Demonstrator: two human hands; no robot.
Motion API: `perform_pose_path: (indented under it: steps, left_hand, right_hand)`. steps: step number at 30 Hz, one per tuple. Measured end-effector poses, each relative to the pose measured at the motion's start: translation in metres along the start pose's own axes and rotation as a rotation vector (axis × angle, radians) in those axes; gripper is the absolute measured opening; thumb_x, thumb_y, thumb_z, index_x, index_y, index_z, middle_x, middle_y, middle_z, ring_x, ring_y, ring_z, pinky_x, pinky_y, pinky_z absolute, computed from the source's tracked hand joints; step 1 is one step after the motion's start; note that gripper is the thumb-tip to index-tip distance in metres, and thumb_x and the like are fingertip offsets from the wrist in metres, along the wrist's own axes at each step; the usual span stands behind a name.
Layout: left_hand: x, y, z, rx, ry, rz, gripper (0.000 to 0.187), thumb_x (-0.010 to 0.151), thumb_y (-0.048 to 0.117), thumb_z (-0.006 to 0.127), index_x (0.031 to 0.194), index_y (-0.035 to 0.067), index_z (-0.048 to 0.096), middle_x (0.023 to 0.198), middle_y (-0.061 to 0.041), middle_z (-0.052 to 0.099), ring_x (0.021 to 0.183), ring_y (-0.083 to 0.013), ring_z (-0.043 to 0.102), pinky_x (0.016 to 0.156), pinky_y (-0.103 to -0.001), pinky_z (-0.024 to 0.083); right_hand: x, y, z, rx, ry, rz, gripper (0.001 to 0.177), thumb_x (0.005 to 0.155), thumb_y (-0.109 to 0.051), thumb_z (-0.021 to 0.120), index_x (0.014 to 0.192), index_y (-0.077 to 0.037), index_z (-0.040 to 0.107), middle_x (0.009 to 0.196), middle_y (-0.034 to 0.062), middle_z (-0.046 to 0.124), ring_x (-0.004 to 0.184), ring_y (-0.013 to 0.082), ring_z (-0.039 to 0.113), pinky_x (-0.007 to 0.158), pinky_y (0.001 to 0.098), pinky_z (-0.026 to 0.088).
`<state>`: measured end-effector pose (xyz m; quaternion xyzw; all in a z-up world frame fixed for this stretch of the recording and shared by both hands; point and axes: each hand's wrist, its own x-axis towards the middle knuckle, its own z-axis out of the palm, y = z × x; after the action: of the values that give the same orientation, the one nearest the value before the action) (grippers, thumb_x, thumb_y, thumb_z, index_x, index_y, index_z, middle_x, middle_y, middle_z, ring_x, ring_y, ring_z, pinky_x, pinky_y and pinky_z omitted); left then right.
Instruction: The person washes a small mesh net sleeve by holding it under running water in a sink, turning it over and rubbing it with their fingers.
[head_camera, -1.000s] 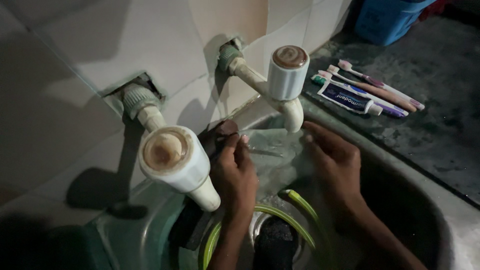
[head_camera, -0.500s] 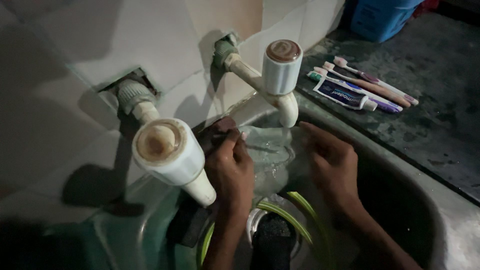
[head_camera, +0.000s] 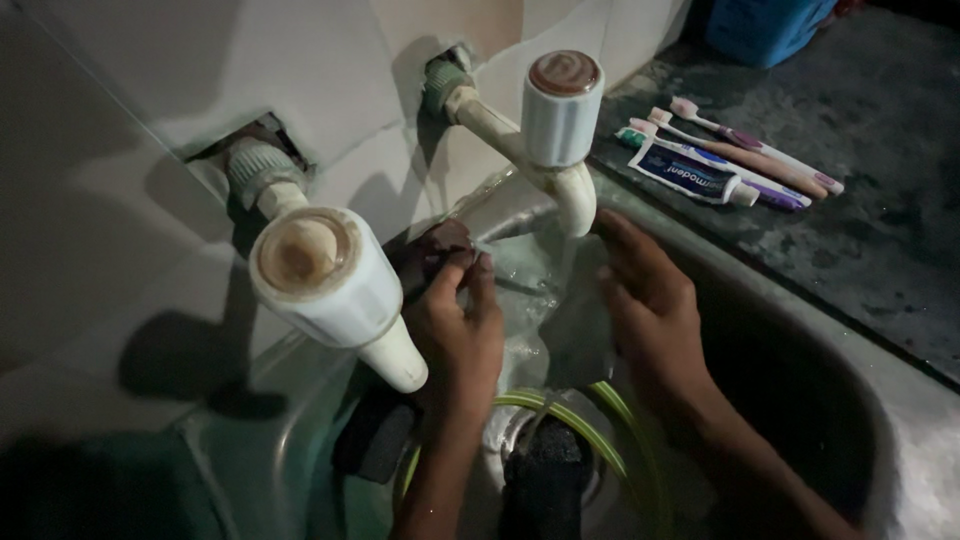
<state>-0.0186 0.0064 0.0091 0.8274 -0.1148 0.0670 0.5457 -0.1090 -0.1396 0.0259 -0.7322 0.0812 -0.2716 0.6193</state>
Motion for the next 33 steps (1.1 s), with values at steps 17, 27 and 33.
perform_pose_path:
  steps: [17,27,33]
  left_hand:
    - [-0.002,-0.019,0.025,-0.300,-0.084,-0.067,0.022,0.095,0.020,0.060,0.100,0.004,0.073,0.088,-0.009,0.072,0.079,-0.0188,0.067,0.073,-0.033,0.052]
    - [-0.006,-0.020,0.024,-0.241,-0.107,-0.239,0.057,0.100,0.051,0.061,0.079,-0.001,0.063,0.069,-0.008,0.049,0.062,-0.0150,0.046,0.060,-0.032,0.036]
    - [0.002,-0.049,0.028,-0.331,-0.226,-0.272,0.045,0.093,0.045,0.057,0.097,0.007,0.080,0.069,-0.002,0.063,0.058,-0.0097,0.050,0.054,-0.028,0.036]
  right_hand:
    - [0.015,-0.032,0.005,0.398,0.389,0.766,0.024,0.091,0.000,0.050,0.107,-0.013,0.062,0.100,0.0086,0.060,0.088,0.0228,0.062,0.073,0.0431,0.059]
    - [0.008,-0.003,-0.004,0.460,0.257,0.652,0.026,0.098,-0.006,0.052,0.120,-0.010,0.067,0.092,0.0084,0.051,0.076,0.0208,0.048,0.066,0.0355,0.045]
    - [0.023,0.007,-0.009,0.231,0.025,0.697,0.045,0.082,0.001,0.056,0.126,-0.002,0.067,0.107,0.0148,0.076,0.096,0.0234,0.076,0.088,0.0386,0.063]
